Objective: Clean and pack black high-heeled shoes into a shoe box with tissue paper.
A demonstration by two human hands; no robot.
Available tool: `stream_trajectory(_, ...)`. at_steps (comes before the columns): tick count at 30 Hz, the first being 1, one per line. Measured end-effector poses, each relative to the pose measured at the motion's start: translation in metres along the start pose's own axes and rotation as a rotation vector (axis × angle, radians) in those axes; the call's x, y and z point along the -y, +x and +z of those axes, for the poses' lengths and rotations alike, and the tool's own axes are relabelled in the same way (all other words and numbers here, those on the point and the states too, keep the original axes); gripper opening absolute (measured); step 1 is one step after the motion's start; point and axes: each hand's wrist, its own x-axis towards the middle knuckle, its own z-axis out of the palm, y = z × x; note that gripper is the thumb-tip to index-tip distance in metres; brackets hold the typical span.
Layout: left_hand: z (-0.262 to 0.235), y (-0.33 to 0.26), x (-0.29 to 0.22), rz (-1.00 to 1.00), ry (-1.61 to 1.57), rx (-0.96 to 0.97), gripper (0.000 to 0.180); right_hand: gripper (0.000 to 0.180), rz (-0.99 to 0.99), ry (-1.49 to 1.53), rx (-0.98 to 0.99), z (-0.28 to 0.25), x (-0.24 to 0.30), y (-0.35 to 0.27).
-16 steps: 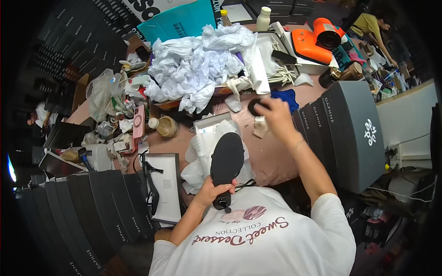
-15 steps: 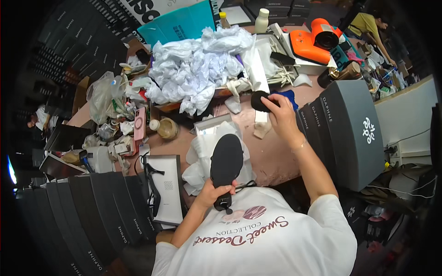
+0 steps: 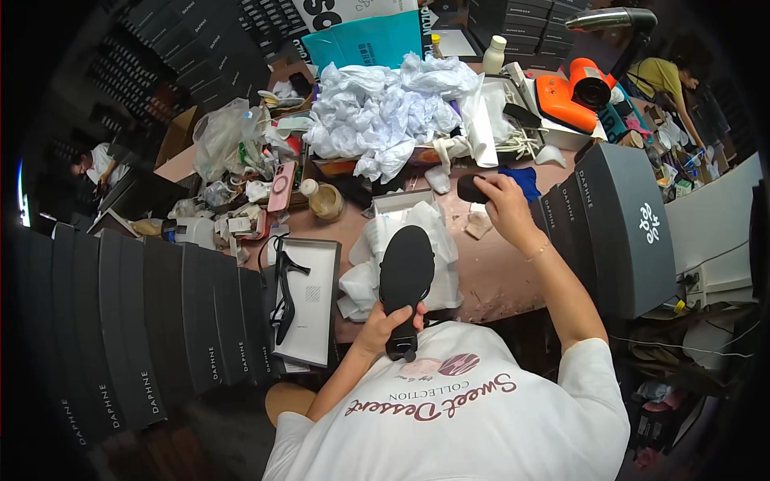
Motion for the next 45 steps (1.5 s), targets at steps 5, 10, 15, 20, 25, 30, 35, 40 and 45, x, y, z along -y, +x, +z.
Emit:
stream_trajectory(5, 0.017, -0.001, 0.011, 0.033, -0.372, -0.259, 0.100, 0.053, -0.315, 0.359, 0.469, -0.008, 0.154, -0.036)
stream_trajectory(10, 0.005, -0.009, 0.032, 0.059, -0.469, -0.094, 0.098, 0.037, -0.444, 0.538, 0.631, 0.005, 0.157, -0.095)
stream_trajectory(15, 0.008, -0.010, 0.032, 0.069, -0.599, -0.097, 0.095, 0.038, -0.537, 0.300, 0.436, 0.007, 0.166, -0.071)
stream_trajectory(20, 0.012, -0.013, 0.025, 0.071, -0.495, -0.240, 0.072, 0.037, -0.407, 0.548, 0.660, 0.001, 0.148, -0.088)
stream_trajectory(25, -0.001, 0.010, -0.030, 0.400, -0.246, -0.570, 0.058, 0.041, -0.106, 0.495, 0.324, -0.029, 0.113, -0.064)
stream_trajectory(30, 0.017, 0.022, -0.041, 0.492, -0.176, -0.606, 0.058, 0.035, -0.511, 0.317, 0.248, -0.002, 0.180, -0.047)
stream_trajectory(35, -0.002, 0.022, -0.053, 0.546, -0.194, -0.727, 0.058, 0.037, -0.369, 0.266, 0.310, -0.021, 0.122, -0.060)
stream_trajectory(40, 0.011, 0.024, -0.050, 0.460, -0.309, -0.521, 0.063, 0.040, -0.401, 0.275, 0.279, 0.007, 0.154, -0.066)
stream_trajectory(45, -0.002, 0.023, -0.037, 0.321, -0.255, -0.359, 0.067, 0.050, -0.269, 0.531, 0.178, -0.012, 0.151, -0.031)
